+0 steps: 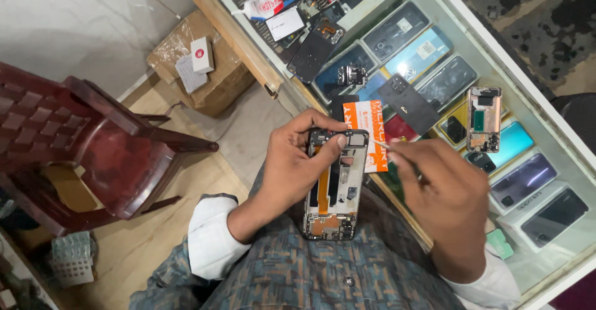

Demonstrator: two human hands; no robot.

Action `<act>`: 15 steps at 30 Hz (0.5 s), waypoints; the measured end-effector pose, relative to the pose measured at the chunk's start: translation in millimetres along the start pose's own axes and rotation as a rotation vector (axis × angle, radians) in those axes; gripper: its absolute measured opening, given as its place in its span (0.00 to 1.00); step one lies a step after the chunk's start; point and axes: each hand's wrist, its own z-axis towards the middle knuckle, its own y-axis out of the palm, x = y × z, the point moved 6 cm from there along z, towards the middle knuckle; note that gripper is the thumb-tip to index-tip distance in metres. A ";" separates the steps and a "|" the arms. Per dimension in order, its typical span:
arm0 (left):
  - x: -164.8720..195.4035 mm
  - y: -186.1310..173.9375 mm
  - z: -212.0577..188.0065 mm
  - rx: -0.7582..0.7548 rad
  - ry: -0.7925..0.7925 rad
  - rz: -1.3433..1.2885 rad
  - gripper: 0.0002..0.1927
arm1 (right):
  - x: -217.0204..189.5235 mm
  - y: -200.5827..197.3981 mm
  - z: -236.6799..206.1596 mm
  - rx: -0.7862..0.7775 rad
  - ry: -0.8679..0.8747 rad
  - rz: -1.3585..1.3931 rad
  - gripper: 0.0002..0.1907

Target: The person holds a disassembled mobile phone and uses a metal spudger to pry and adjust internal components. They then pick up a new battery, compare it with the old one, and place the old battery on the workbench.

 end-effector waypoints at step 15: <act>-19.8 -6.8 -2.5 -0.028 -0.089 -0.189 0.13 | 12.3 25.0 -30.7 0.011 -0.060 0.177 0.11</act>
